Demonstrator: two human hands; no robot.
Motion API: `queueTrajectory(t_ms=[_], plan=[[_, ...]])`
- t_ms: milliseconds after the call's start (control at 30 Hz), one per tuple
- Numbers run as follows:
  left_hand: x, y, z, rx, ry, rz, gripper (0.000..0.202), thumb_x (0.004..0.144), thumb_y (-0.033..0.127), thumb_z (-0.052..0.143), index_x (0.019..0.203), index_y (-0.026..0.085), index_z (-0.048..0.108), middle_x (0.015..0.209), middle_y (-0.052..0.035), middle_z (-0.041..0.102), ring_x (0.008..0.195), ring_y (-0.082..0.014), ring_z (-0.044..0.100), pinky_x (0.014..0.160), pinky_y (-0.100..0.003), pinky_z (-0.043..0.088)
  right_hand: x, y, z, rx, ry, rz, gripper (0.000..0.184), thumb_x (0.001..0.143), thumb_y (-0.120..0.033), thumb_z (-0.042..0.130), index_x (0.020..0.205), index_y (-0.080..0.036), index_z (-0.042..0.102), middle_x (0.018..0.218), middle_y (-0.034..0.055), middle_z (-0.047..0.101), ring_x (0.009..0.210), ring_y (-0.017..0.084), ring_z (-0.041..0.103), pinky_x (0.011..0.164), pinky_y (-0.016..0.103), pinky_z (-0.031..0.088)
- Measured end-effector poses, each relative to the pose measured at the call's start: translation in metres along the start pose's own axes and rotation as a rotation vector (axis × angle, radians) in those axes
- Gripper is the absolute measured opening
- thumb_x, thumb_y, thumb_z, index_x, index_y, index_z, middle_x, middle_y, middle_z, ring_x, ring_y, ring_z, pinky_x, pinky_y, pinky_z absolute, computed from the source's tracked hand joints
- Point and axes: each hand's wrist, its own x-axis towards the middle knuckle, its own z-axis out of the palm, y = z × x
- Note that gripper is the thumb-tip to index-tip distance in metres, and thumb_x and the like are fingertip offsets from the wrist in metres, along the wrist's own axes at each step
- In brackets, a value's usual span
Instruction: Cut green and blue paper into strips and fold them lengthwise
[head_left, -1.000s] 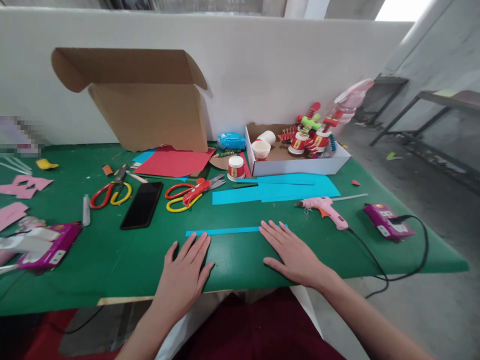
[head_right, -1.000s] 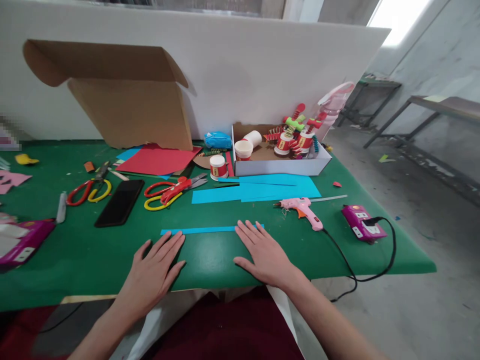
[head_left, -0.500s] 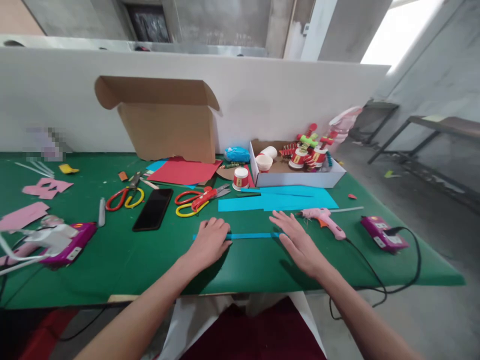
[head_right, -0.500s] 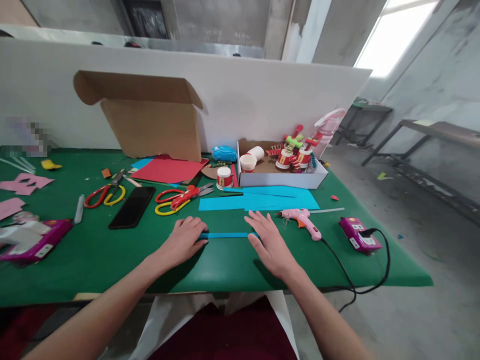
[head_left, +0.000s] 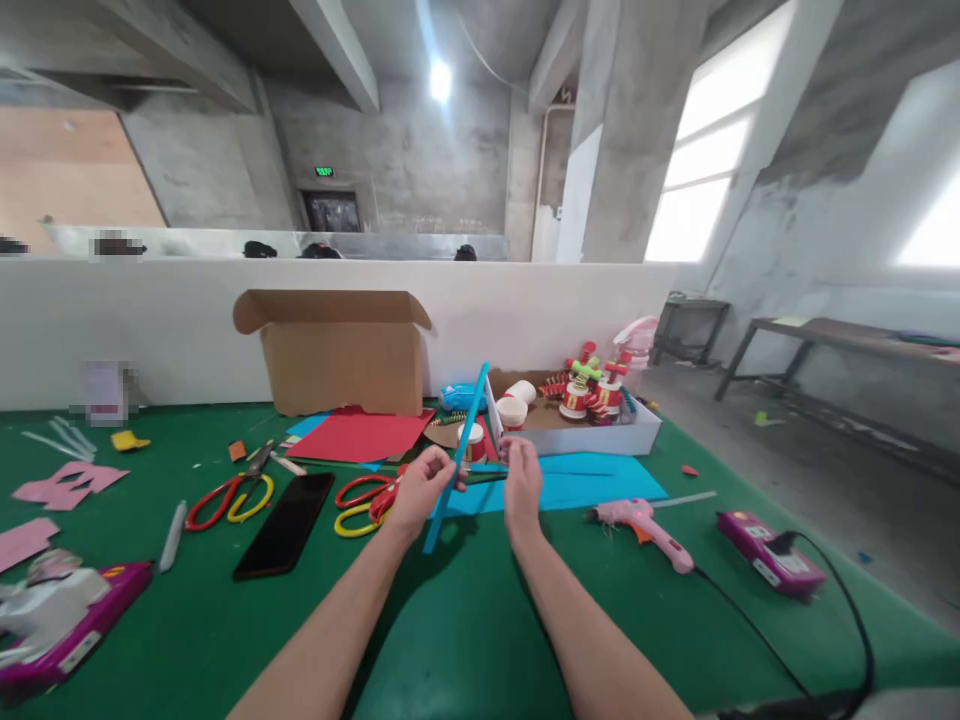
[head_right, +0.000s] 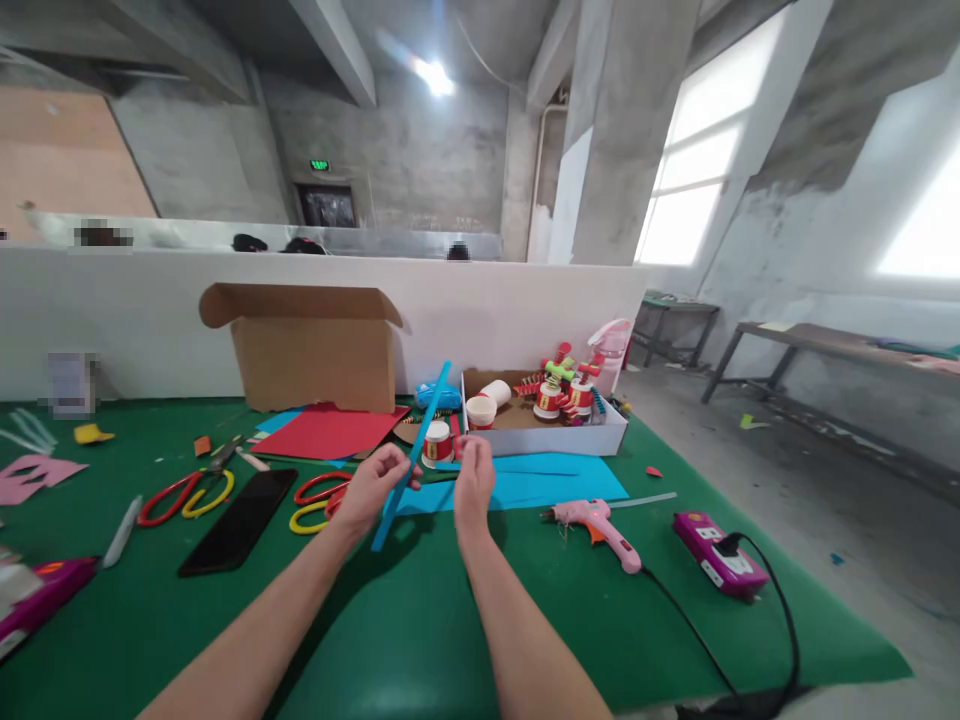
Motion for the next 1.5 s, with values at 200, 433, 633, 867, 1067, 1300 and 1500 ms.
queueTrajectory(t_ms=[200, 433, 633, 867, 1067, 1300, 1500], plan=[[-0.01, -0.023, 0.006, -0.086, -0.03, -0.057, 0.049, 0.063, 0.059, 0.073, 0.072, 0.019, 0.045, 0.064, 0.0017, 0.067, 0.053, -0.0123, 0.063, 0.059, -0.025, 0.048, -0.025, 0.007, 0.013, 0.318, -0.438, 0.311, 0.056, 0.079, -0.069, 0.053, 0.085, -0.015, 0.068, 0.063, 0.0011, 0.057, 0.061, 0.015, 0.051, 0.059, 0.028, 0.044], [-0.008, -0.026, 0.005, -0.07, -0.055, -0.151, 0.051, 0.061, 0.062, 0.072, 0.075, 0.02, 0.045, 0.062, 0.0033, 0.066, 0.051, -0.0133, 0.063, 0.055, -0.026, 0.05, -0.017, 0.004, 0.01, 0.292, -0.403, 0.339, 0.04, 0.061, -0.054, 0.076, 0.068, -0.016, 0.071, 0.055, -0.002, 0.055, 0.057, 0.012, 0.048, 0.058, 0.027, 0.041], [-0.01, -0.03, 0.003, 0.008, -0.156, -0.196, 0.046, 0.066, 0.061, 0.069, 0.071, 0.017, 0.055, 0.053, 0.0025, 0.061, 0.047, -0.0118, 0.057, 0.052, -0.025, 0.047, -0.017, 0.004, 0.008, 0.18, -0.36, 0.276, 0.036, 0.064, -0.052, 0.073, 0.056, -0.017, 0.066, 0.056, -0.0016, 0.056, 0.061, 0.013, 0.047, 0.062, 0.026, 0.039], [-0.01, -0.029, 0.004, 0.093, -0.174, -0.184, 0.041, 0.071, 0.058, 0.063, 0.07, 0.017, 0.06, 0.049, 0.0017, 0.06, 0.045, -0.0118, 0.053, 0.05, -0.024, 0.042, -0.014, 0.001, 0.005, 0.133, -0.4, 0.301, 0.037, 0.06, -0.053, 0.074, 0.055, -0.017, 0.067, 0.055, -0.0019, 0.056, 0.062, 0.013, 0.046, 0.063, 0.027, 0.038], [-0.012, -0.024, 0.004, 0.147, -0.236, -0.172, 0.04, 0.072, 0.057, 0.062, 0.066, 0.017, 0.059, 0.047, 0.0003, 0.059, 0.045, -0.0117, 0.051, 0.052, -0.024, 0.039, 0.0, 0.003, -0.007, 0.119, -0.321, 0.293, 0.037, 0.058, -0.053, 0.074, 0.062, -0.016, 0.072, 0.06, 0.0001, 0.062, 0.064, 0.014, 0.049, 0.064, 0.027, 0.039], [-0.016, -0.02, 0.004, 0.201, -0.303, -0.165, 0.041, 0.073, 0.058, 0.06, 0.065, 0.018, 0.058, 0.049, -0.0002, 0.061, 0.048, -0.012, 0.051, 0.055, -0.025, 0.038, 0.016, 0.004, -0.023, 0.073, -0.244, 0.207, 0.037, 0.061, -0.053, 0.072, 0.06, -0.016, 0.07, 0.06, 0.0005, 0.063, 0.065, 0.015, 0.054, 0.063, 0.027, 0.041], [-0.016, -0.021, 0.001, 0.202, -0.385, -0.211, 0.046, 0.071, 0.064, 0.062, 0.067, 0.018, 0.058, 0.049, 0.0003, 0.061, 0.05, -0.0128, 0.053, 0.057, -0.025, 0.039, 0.027, 0.006, -0.037, 0.07, -0.167, 0.19, 0.037, 0.062, -0.052, 0.071, 0.06, -0.015, 0.071, 0.061, 0.0015, 0.065, 0.066, 0.016, 0.056, 0.066, 0.028, 0.043]])
